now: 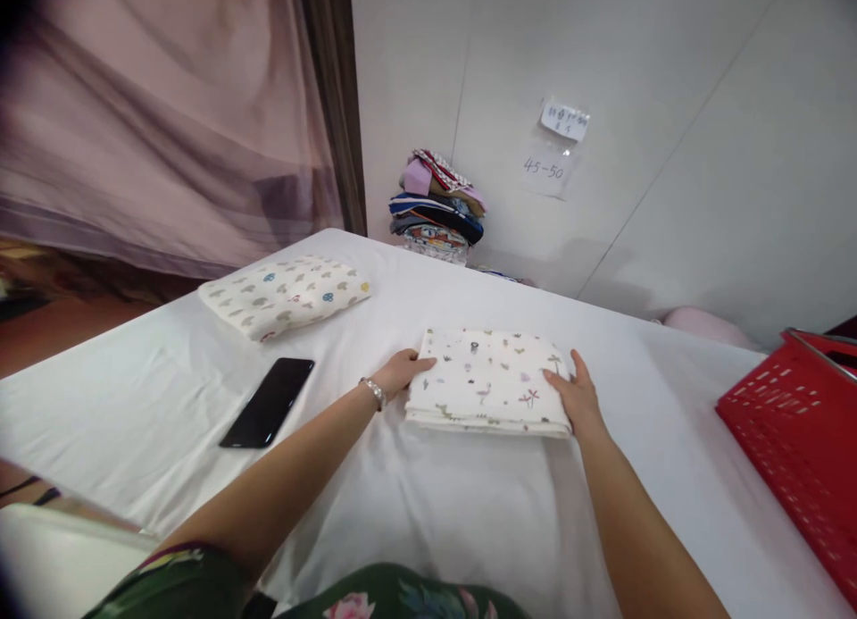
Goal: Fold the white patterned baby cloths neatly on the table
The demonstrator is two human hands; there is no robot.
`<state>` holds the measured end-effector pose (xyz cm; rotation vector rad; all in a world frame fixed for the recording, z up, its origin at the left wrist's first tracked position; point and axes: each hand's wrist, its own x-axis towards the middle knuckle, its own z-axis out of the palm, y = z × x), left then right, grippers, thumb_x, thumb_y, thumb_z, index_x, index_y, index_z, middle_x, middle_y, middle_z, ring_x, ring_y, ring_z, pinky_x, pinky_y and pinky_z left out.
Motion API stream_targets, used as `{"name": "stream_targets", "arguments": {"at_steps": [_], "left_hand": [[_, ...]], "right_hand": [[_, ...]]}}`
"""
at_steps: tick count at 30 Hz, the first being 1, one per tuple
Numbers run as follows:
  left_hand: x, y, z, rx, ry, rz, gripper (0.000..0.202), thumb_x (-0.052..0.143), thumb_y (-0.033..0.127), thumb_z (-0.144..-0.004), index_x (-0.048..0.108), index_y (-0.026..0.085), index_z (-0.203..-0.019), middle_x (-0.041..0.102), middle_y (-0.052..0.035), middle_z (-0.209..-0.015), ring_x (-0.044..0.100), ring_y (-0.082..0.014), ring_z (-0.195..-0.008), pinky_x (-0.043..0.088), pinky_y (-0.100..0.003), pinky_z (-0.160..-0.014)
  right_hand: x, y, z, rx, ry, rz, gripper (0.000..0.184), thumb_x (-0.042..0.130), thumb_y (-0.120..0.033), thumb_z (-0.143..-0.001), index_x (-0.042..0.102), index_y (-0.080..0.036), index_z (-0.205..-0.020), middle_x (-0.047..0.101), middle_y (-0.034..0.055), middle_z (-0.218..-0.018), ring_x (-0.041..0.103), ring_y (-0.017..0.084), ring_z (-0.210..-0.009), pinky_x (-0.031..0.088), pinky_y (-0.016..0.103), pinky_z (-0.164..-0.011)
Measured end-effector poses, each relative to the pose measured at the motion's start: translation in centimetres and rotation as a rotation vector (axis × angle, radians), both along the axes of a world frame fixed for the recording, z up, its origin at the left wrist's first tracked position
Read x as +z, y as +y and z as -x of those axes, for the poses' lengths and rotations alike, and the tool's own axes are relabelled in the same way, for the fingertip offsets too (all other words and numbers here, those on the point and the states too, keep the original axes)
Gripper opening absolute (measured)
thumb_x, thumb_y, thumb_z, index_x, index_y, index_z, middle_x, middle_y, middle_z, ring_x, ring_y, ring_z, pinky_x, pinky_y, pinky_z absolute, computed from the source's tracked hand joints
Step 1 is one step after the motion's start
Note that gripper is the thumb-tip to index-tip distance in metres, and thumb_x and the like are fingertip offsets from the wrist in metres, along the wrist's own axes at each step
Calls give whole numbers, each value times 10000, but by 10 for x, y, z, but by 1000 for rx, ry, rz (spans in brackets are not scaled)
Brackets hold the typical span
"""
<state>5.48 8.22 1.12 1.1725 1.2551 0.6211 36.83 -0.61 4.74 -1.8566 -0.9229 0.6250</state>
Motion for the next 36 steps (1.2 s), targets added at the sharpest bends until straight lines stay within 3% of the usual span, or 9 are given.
{"name": "stream_targets", "arguments": {"at_steps": [5, 12, 17, 22, 26, 30, 36], "left_hand": [[-5, 1, -31, 30, -38, 77, 549, 711, 454, -615, 517, 128, -1011, 640, -66, -824, 588, -158, -659, 434, -230, -507], [4, -27, -8, -91, -169, 178, 730, 673, 406, -675, 337, 130, -1261, 606, -141, -1051, 610, -163, -730, 503, -248, -557], [3, -53, -7, -135, -33, 85, 867, 704, 407, -622, 257, 199, -1334, 558, -133, -1116, 606, -156, -729, 492, -206, -517], [0, -65, -11, -105, -5, 11, 811, 652, 378, -657, 250, 201, -1339, 579, -98, -1020, 588, -136, -633, 472, -207, -478], [-3, -68, -11, -125, 20, -68, 782, 612, 348, -680, 239, 191, -1348, 602, -65, -920, 580, -137, -602, 451, -211, -461], [-8, -69, -11, -126, 44, -119, 770, 601, 368, -684, 253, 180, -1345, 611, -64, -919, 588, -145, -617, 450, -224, -501], [-14, -69, -13, -107, 102, -213, 784, 605, 384, -676, 271, 161, -1349, 623, -76, -935, 612, -188, -756, 456, -261, -664]], "right_hand": [[-11, 8, -35, -27, -144, 258, 909, 651, -511, -646, 274, -151, -1391, 492, 175, -1255, 605, 249, -953, 488, 343, -822], [-15, 2, -36, 20, -293, 314, 793, 546, -538, -724, 307, -165, -1381, 457, 167, -1296, 523, 260, -1097, 415, 362, -919], [-9, -7, -28, 117, -622, 445, 752, 506, -496, -748, 293, -157, -1385, 429, 144, -1333, 418, 304, -1203, 329, 425, -993], [-26, -25, -17, 320, -855, 327, 636, 399, -491, -812, 328, -175, -1360, 274, 70, -1439, 220, 221, -1325, 231, 379, -1064], [-33, -30, -10, 296, -918, 463, 557, 350, -462, -842, 397, -179, -1320, 221, 60, -1460, 158, 227, -1343, 209, 419, -1066], [-17, -18, 17, 317, -1029, 429, 539, 334, -446, -857, 397, -173, -1318, 229, 92, -1454, 159, 251, -1341, 192, 497, -1049], [7, 32, 102, 553, -1050, 222, 556, 316, -443, -874, 352, -152, -1347, 178, 89, -1470, 113, 226, -1352, 123, 445, -1077]]}}
